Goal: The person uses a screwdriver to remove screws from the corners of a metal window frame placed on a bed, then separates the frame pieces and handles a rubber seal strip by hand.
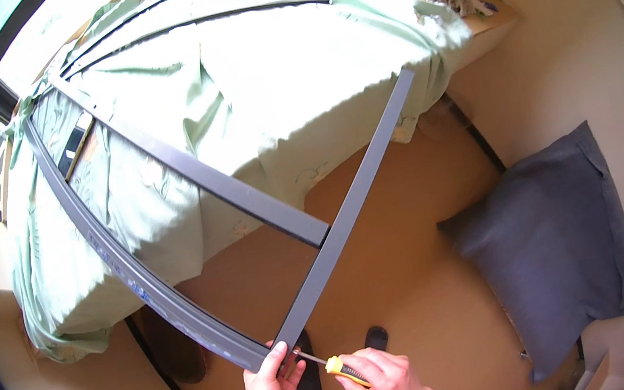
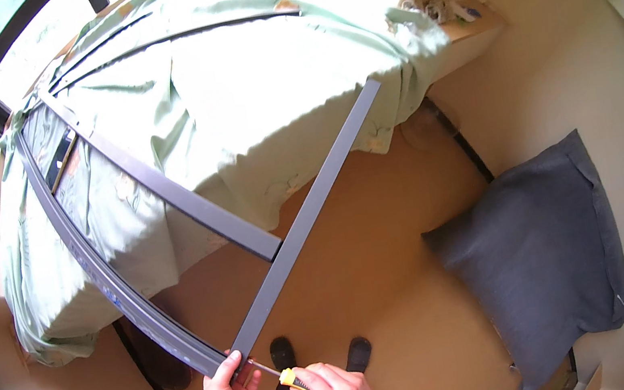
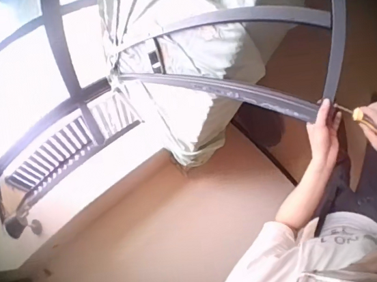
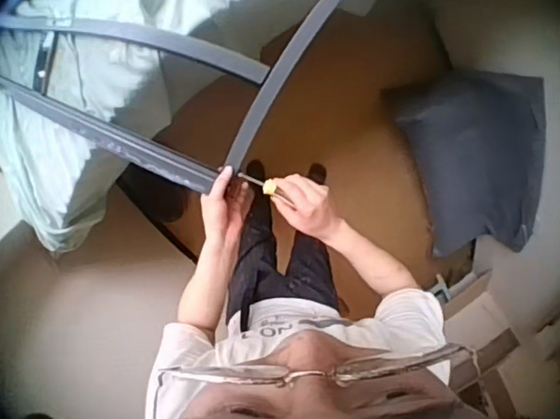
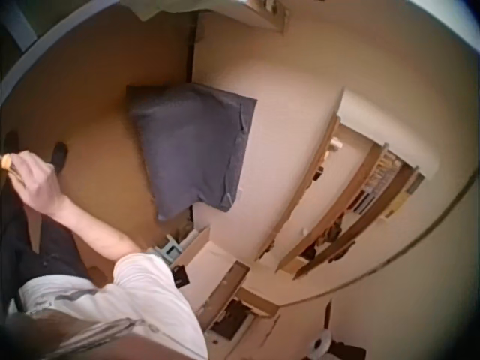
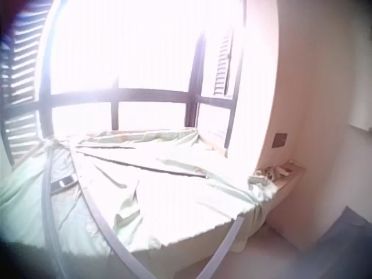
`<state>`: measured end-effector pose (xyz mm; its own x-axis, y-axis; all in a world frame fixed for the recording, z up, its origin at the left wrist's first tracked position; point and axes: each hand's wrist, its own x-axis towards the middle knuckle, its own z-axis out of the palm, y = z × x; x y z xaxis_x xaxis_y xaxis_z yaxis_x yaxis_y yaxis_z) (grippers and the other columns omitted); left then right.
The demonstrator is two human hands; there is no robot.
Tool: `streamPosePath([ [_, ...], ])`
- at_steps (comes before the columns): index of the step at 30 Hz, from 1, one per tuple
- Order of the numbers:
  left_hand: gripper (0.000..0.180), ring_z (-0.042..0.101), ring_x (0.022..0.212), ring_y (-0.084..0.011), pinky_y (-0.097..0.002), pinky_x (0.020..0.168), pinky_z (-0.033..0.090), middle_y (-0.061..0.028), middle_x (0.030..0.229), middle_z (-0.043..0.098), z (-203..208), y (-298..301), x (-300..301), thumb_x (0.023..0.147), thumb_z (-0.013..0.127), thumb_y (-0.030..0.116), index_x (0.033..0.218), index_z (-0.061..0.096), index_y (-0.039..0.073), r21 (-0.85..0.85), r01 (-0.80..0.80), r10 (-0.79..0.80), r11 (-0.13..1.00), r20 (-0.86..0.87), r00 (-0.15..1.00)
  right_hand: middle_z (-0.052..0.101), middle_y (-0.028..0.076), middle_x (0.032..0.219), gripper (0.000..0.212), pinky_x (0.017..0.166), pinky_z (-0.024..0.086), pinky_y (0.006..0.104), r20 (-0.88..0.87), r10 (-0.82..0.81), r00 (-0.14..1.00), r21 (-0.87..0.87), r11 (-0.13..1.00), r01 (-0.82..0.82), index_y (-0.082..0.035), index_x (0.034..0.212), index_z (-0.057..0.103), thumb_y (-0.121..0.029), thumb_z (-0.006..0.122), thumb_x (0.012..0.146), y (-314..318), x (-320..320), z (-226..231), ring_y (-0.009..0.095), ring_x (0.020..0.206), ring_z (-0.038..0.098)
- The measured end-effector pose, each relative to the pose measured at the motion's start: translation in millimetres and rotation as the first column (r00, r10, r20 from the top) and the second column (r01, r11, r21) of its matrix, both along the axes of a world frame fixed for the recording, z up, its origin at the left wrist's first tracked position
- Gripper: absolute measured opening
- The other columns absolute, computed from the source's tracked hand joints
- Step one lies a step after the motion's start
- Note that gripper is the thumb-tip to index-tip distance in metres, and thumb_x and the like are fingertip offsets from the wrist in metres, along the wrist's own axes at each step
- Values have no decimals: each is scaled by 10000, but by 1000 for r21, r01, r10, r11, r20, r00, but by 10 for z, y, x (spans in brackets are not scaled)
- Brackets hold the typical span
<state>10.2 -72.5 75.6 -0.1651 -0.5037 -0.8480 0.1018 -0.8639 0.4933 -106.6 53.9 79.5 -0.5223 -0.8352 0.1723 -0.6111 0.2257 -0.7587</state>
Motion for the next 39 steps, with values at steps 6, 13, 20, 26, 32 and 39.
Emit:
streamPosePath([
  [6, 140, 667, 789, -152, -305, 685, 562, -32, 870, 673, 34, 2, -69, 873, 695, 109, 983, 618, 70, -39, 20, -21, 999, -27, 999, 674, 63, 872, 264, 602, 502, 233, 530, -70, 845, 43, 998, 56, 2, 1046, 654, -105, 759, 829, 113, 28, -159, 105, 705, 647],
  [13, 106, 663, 750, -143, -277, 645, 560, -36, 841, 668, 123, -30, -85, 882, 681, 91, 962, 617, 66, -34, 1, -1, 999, -2, 1000, 656, 34, 875, 204, 493, 397, 172, 959, -210, -188, 183, 971, -155, 7, 1065, 610, -97, 681, 904, 136, -149, -386, 43, 641, 566],
  [20, 86, 646, 720, -133, -270, 651, 561, -31, 816, 654, 102, -37, -67, 891, 672, 96, 947, 614, 64, -42, 15, -14, 999, 7, 1000, 665, 14, 848, 193, 557, 466, 195, 959, -217, 185, 237, 967, -98, -6, 1056, 627, -127, 677, 914, 125, 30, -224, 52, 679, 603],
  [26, 88, 642, 736, -129, -270, 668, 544, -34, 830, 652, 75, -28, -58, 909, 661, 133, 942, 607, 73, -30, 48, -48, 998, 17, 999, 634, 18, 877, 218, 540, 430, 181, 950, -160, -269, 129, 983, -130, -8, 1112, 587, -151, 620, 950, 167, -64, -339, 51, 678, 575],
  [32, 181, 644, 812, -142, -257, 688, 530, -55, 916, 648, 233, 64, -105, 931, 649, 178, 1044, 564, 67, -79, 152, -144, 985, 92, 985, 574, 16, 860, 221, 589, 449, 200, 989, -150, -7, 150, 986, -70, -4, 1140, 549, -130, 593, 964, 341, -470, -2, 65, 680, 557],
  [39, 248, 629, 821, -111, -223, 696, 522, -51, 935, 640, 148, 406, -344, 937, 616, 155, 1145, 547, 41, 162, 443, -451, 882, 12, 893, 660, 109, 941, 77, 673, 524, 285, 363, -152, 919, -109, 973, 204, -12, 882, 662, -36, 707, 823, 55, -1897, -191, 199, 767, 665],
])
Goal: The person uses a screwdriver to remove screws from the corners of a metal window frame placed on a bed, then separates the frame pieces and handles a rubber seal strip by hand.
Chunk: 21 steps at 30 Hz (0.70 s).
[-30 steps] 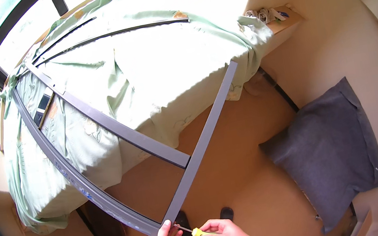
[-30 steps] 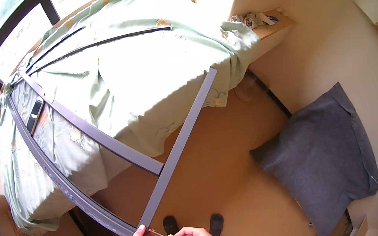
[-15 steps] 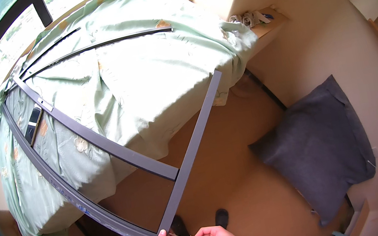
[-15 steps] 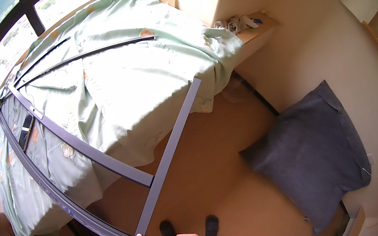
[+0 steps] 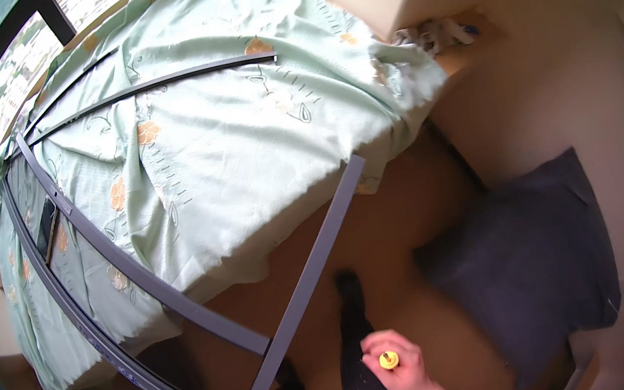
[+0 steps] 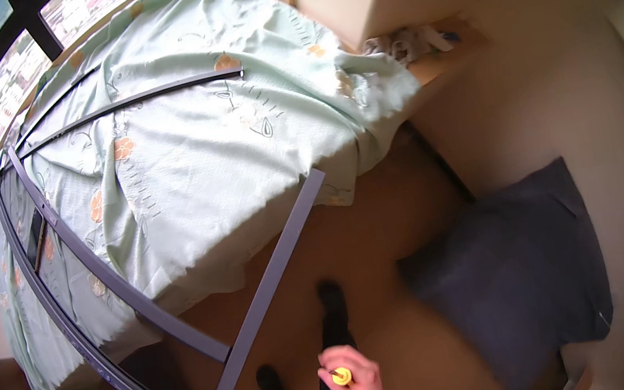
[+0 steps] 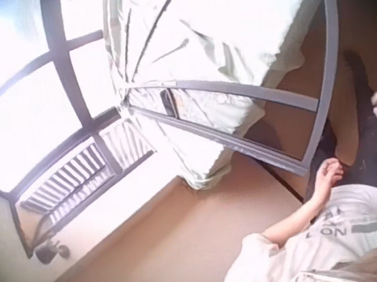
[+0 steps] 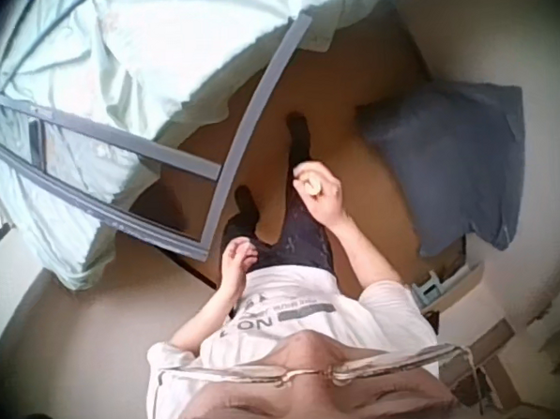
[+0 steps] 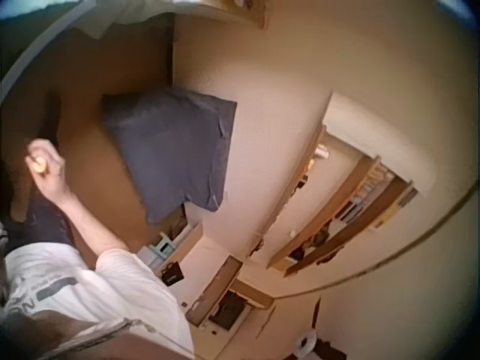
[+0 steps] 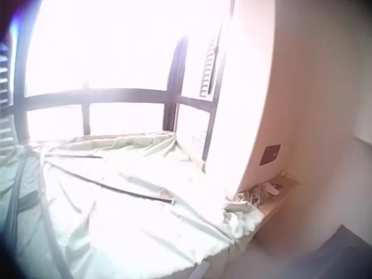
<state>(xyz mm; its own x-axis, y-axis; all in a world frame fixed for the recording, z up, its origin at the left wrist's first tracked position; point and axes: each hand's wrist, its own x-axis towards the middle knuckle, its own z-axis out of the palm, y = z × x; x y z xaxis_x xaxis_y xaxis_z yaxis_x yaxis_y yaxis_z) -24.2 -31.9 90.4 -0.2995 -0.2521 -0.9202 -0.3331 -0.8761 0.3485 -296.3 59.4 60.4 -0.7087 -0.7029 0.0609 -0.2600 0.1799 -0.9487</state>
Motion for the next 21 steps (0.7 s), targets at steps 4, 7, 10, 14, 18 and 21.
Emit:
streamPosePath([
  [4, 274, 627, 814, -108, -209, 698, 519, -55, 943, 644, -191, -152, -928, 939, 615, 143, 1178, 550, 25, -38, -239, 240, 970, 20, 971, 623, 117, 1276, 401, 542, 499, 259, -488, 206, 848, 84, 978, -189, -53, 1155, 680, -62, 664, 755, -779, -1109, -179, 147, 610, 615],
  [7, 236, 629, 884, -167, -310, 816, 522, -64, 984, 655, -184, -331, -1673, 932, 624, 203, 1106, 606, 45, -78, -305, 300, 949, -68, 952, 622, 165, 1268, 453, 572, 518, 275, -473, 483, 737, 285, 875, -390, -28, 1166, 667, -38, 638, 713, -1082, -1553, -279, 185, 640, 654],
  [10, 353, 621, 979, -206, -329, 821, 513, -154, 1177, 603, -320, -399, -2019, 913, 621, 137, 1228, 533, 3, -35, -465, 447, 885, -221, 867, 621, 88, 1300, 439, 496, 458, 236, -538, 385, 749, 207, 923, -326, -46, 1193, 658, -129, 632, 763, -1124, -1886, -446, 128, 533, 543],
  [14, 336, 599, 936, -189, -324, 802, 485, -104, 1147, 628, -336, -485, -2447, 939, 612, 225, 1207, 565, 28, 38, -615, 610, 788, -191, 769, 623, 110, 1293, 367, 498, 460, 232, -438, 539, 720, 237, 842, -486, -31, 1158, 677, -191, 605, 835, -1158, -1920, -369, 131, 551, 564],
  [18, 285, 582, 895, -170, -315, 767, 473, -56, 1069, 658, -338, -525, -2587, 948, 609, 257, 1148, 607, 54, 9, -651, 647, 759, -122, 753, 628, 166, 1264, 330, 515, 485, 234, -424, 647, 633, 270, 758, -594, 4, 1140, 673, -184, 570, 889, -1207, -2092, -425, 126, 625, 630],
  [21, 277, 583, 891, -166, -313, 767, 473, -58, 1062, 658, -370, -534, -2580, 950, 607, 254, 1133, 614, 46, 10, -651, 644, 759, -153, 749, 665, 221, 1150, 312, 593, 560, 311, -523, 311, 793, 213, 949, -232, 35, 1163, 648, -117, 576, 900, -1334, -2393, -424, 285, 807, 716],
])
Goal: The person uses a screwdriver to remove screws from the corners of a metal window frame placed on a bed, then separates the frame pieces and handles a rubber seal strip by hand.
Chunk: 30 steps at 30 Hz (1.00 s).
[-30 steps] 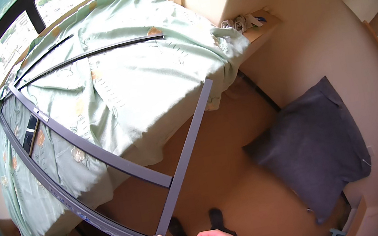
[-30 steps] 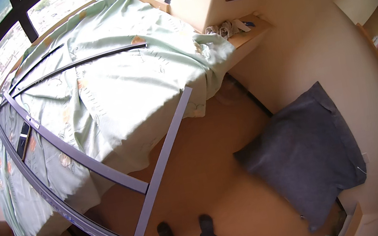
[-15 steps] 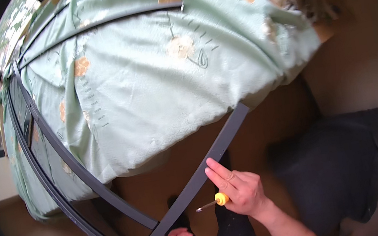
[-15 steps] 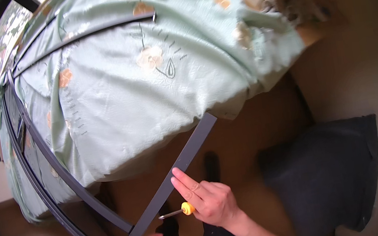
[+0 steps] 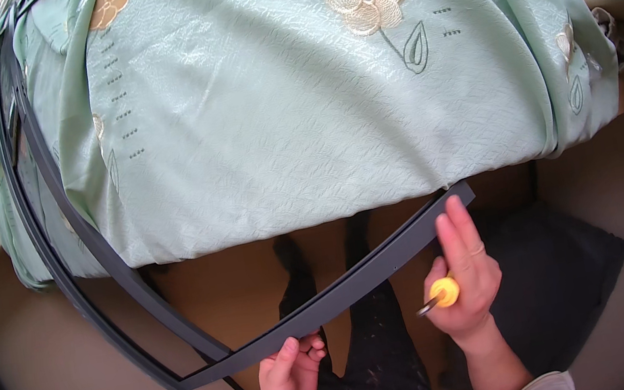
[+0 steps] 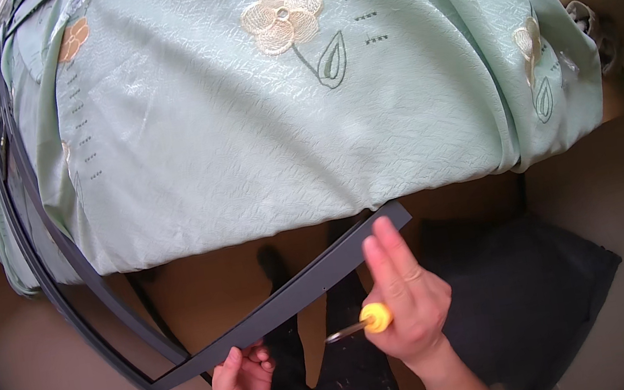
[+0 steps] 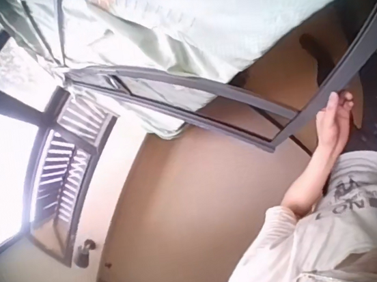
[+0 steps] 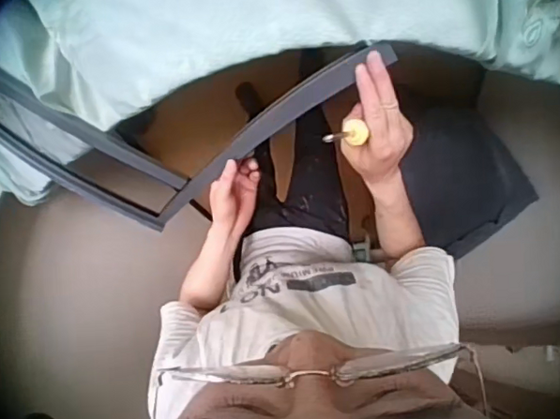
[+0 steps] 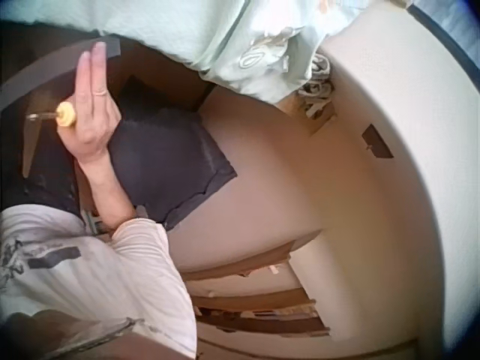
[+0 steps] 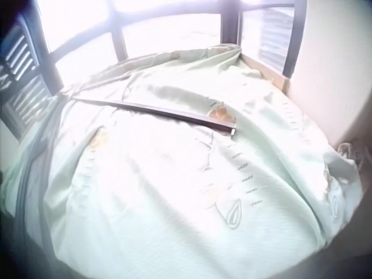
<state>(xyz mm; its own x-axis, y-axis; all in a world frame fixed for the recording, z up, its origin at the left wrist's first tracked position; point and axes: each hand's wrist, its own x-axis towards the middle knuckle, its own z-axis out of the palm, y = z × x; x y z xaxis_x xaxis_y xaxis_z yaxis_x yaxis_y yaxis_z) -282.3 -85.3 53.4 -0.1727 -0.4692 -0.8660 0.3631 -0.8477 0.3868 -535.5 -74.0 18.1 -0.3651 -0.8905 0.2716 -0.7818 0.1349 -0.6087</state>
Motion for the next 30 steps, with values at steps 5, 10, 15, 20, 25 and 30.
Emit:
streamPosePath([
  [5, 249, 619, 941, -178, -309, 823, 496, -109, 1097, 657, -8, 28, 107, 971, 561, 168, 1148, 618, 3, 11, -90, 91, 996, -117, 989, 610, 161, 1295, 428, 541, 500, 229, 93, 588, 804, 202, 779, -593, -80, 1216, 664, -98, 650, 789, 114, 455, 170, 117, 727, 665],
  [10, 204, 630, 886, -170, -314, 799, 517, -90, 992, 679, 47, 39, 323, 977, 560, 181, 1064, 627, 9, 178, -134, 152, 975, -92, 984, 620, 215, 1232, 367, 801, 543, 347, -26, -26, 999, 75, 997, 28, 26, 1193, 617, 24, 563, 830, 112, 251, 149, 360, 1050, 657],
  [15, 241, 621, 939, -145, -279, 834, 513, -71, 1056, 657, 231, 310, 1105, 983, 556, 162, 1172, 603, 19, 136, 66, -52, 989, -106, 993, 587, 177, 951, 248, 715, 516, 370, 160, -43, 986, 66, 997, 33, 20, 1053, 595, 43, 585, 807, -56, 297, 680, 326, 807, 609],
  [20, 269, 629, 985, -177, -298, 883, 533, -104, 1074, 644, 541, 828, 2401, 991, 501, 95, 1235, 585, 15, 237, 180, -210, 955, 109, 972, 568, 195, 1013, 368, 837, 455, 437, -62, 3, 998, 101, 995, 4, 13, 1156, 535, 13, 590, 793, -1185, 146, 787, 434, 943, 541],
  [25, 249, 609, 935, -188, -349, 810, 531, -87, 1033, 626, 360, 563, 3263, 965, 555, 234, 1149, 550, 66, 53, -97, 73, 994, 337, 938, 528, 180, 1120, 423, 897, 429, 460, -316, -180, 932, 79, 973, 215, -16, 1198, 522, -46, 640, 793, -1634, -226, 568, 387, 1071, 505],
  [30, 397, 534, 1125, -161, -342, 926, 446, -49, 1188, 584, 330, -19, 3247, 952, 617, 294, 1271, 516, 81, -219, 137, -79, 966, 252, 965, 591, 166, 1018, 337, 891, 441, 424, -407, -120, 906, -175, 983, 52, -25, 1098, 599, -64, 646, 766, -1566, 595, 777, 340, 986, 563],
])
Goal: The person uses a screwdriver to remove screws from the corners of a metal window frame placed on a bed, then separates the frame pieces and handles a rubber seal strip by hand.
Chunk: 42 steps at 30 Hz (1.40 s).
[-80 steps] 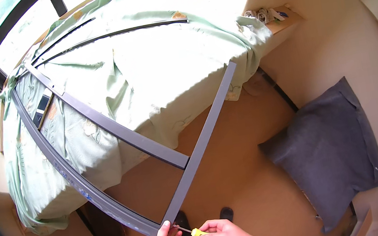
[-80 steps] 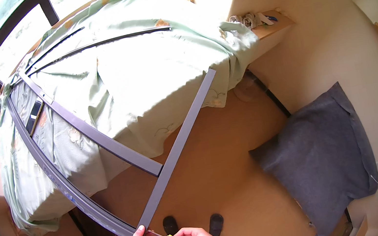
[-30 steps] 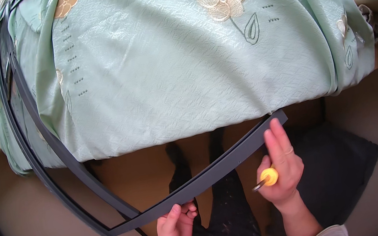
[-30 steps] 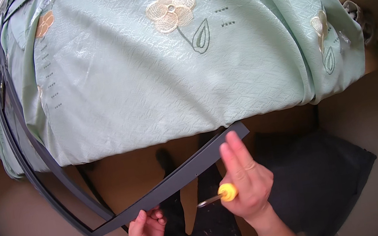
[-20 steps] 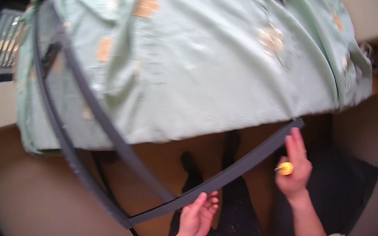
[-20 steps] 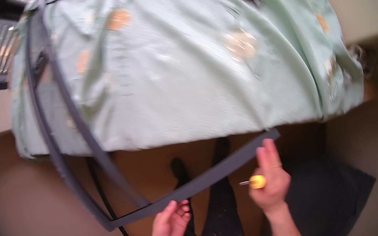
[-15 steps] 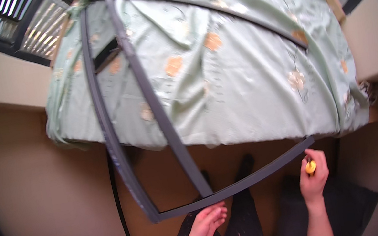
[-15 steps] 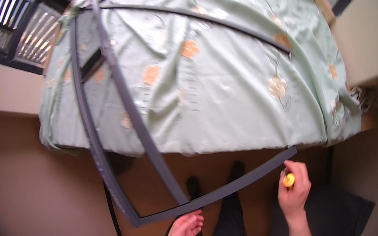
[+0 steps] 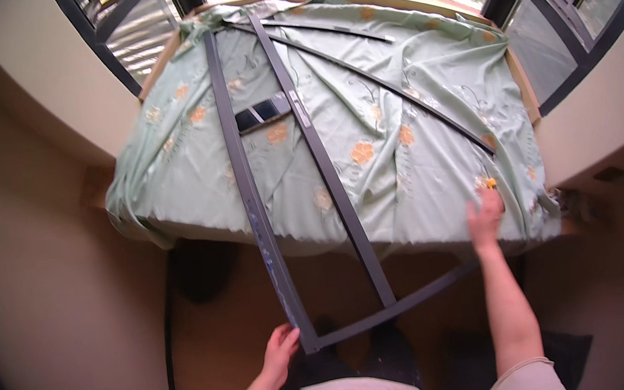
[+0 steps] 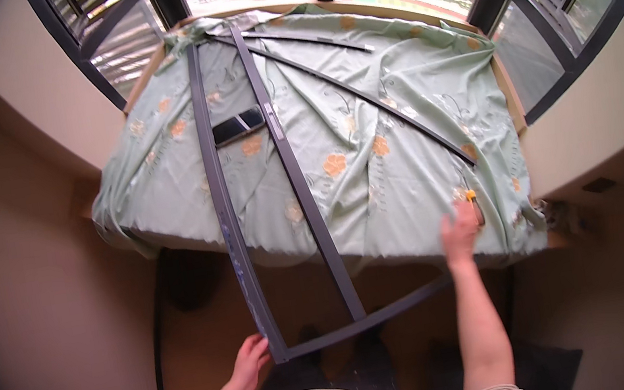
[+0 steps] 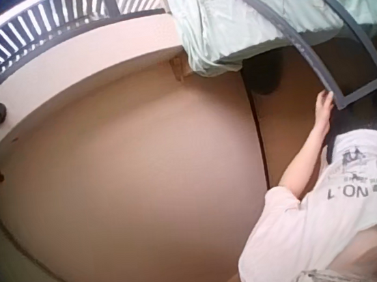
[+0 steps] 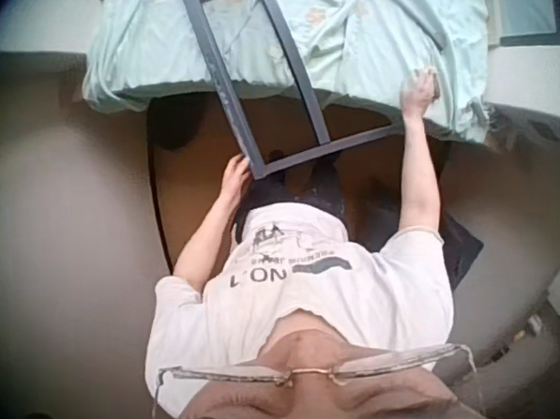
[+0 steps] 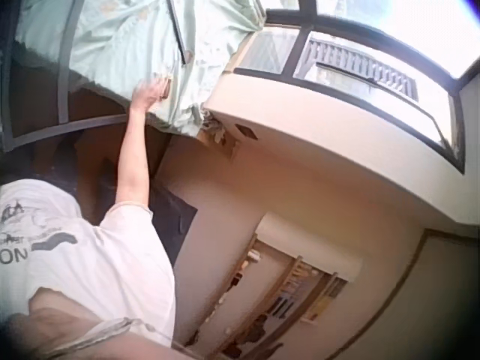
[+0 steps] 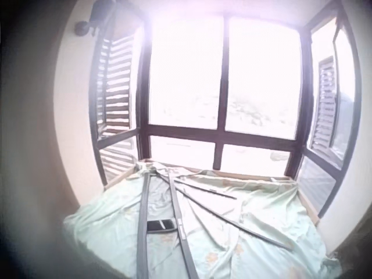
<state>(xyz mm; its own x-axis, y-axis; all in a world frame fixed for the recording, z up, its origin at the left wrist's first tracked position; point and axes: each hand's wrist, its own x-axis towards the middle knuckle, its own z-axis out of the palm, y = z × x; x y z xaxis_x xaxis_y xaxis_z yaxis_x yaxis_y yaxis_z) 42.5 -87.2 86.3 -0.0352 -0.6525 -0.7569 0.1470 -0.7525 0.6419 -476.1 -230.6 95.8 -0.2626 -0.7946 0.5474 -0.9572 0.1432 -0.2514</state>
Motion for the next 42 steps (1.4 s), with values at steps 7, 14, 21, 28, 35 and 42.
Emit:
streamPosePath([
  [7, 257, 664, 853, -182, -320, 768, 534, -105, 940, 673, -189, -197, -353, 864, 717, 156, 1032, 591, 6, -16, -66, 62, 998, -192, 979, 715, 95, 858, 342, 692, 518, 313, 896, -193, 399, 379, 799, -466, 39, 1037, 674, -282, 657, 919, 290, 1974, -447, 183, 737, 665],
  [14, 216, 660, 735, -169, -309, 672, 537, -81, 813, 668, -105, -200, -508, 847, 731, 154, 951, 601, 18, -7, -220, 220, 976, 15, 975, 647, 36, 746, 248, 609, 494, 253, 899, -429, -90, 309, 765, -565, -26, 939, 643, -274, 634, 950, 140, 2170, -357, 104, 646, 602],
  [21, 199, 663, 738, -170, -298, 659, 529, -83, 812, 673, -102, -161, -563, 839, 729, 130, 948, 607, 17, -32, -282, 283, 959, 73, 956, 661, 39, 746, 253, 603, 498, 248, 897, -421, -130, 285, 779, -559, -14, 934, 661, -268, 655, 938, 149, 2076, -363, 100, 635, 609],
  [28, 175, 660, 724, -169, -293, 643, 525, -81, 804, 671, -92, -117, -653, 838, 722, 108, 936, 608, 17, -40, -306, 308, 951, 78, 948, 660, 43, 755, 272, 610, 502, 253, 888, -447, -108, 316, 764, -563, -8, 930, 656, -280, 665, 930, 117, 1789, -306, 102, 647, 610],
  [35, 168, 657, 707, -161, -292, 632, 522, -79, 796, 669, -142, -122, -674, 841, 722, 105, 926, 605, 19, -53, -290, 293, 955, 60, 954, 658, 36, 749, 275, 609, 484, 252, 900, -429, -80, 318, 770, -554, -16, 912, 653, -289, 642, 946, 159, 1796, -381, 97, 645, 599],
  [42, 188, 660, 719, -162, -302, 651, 533, -77, 814, 669, -105, -68, -637, 843, 717, 113, 957, 601, 16, -67, -277, 281, 959, 64, 958, 655, 32, 742, 275, 600, 488, 257, 934, -356, -40, 277, 788, -549, -28, 909, 646, -299, 634, 950, 215, 1945, -348, 96, 631, 596],
])
